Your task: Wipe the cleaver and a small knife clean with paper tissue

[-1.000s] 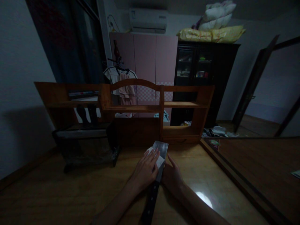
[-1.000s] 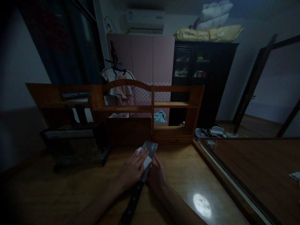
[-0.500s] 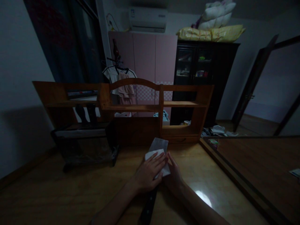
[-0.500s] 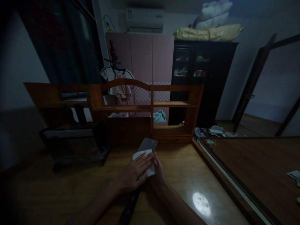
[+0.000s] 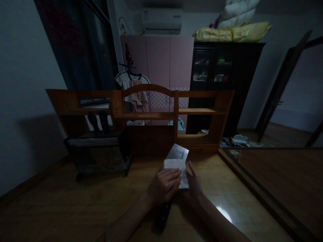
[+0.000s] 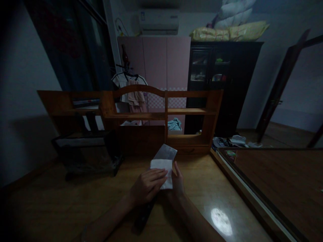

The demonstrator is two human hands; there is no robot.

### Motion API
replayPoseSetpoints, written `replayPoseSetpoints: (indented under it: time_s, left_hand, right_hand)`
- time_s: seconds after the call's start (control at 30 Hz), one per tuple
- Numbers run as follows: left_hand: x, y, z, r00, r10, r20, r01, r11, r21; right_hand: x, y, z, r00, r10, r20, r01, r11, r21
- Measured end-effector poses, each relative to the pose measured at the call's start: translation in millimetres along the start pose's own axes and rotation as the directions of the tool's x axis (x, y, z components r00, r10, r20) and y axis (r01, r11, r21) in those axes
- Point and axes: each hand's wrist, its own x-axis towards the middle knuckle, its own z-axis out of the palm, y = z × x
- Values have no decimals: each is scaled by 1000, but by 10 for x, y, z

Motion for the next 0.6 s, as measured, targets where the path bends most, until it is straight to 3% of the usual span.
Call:
replayPoseSetpoints:
  time_s: [0.13, 0.27, 0.43, 0.6]
  left_hand:
    - [25, 8, 17, 996, -79, -52, 74, 993, -89]
    - [35, 9, 24, 987, -130, -97, 116, 984, -138]
    - [34, 11, 31, 988, -132, -83, 118, 980, -161]
    - [33, 14, 55, 998, -60, -29, 55, 987, -152]
  right_hand:
    - [-11, -14, 40, 998, 59, -25, -58, 997, 59]
    - [-11, -6, 21, 999, 31, 21, -33, 998, 56]
    - [-16, -11, 11, 999, 27, 30, -27, 1000, 13]
    - [8, -15, -23, 1000, 23, 15, -23, 1000, 0]
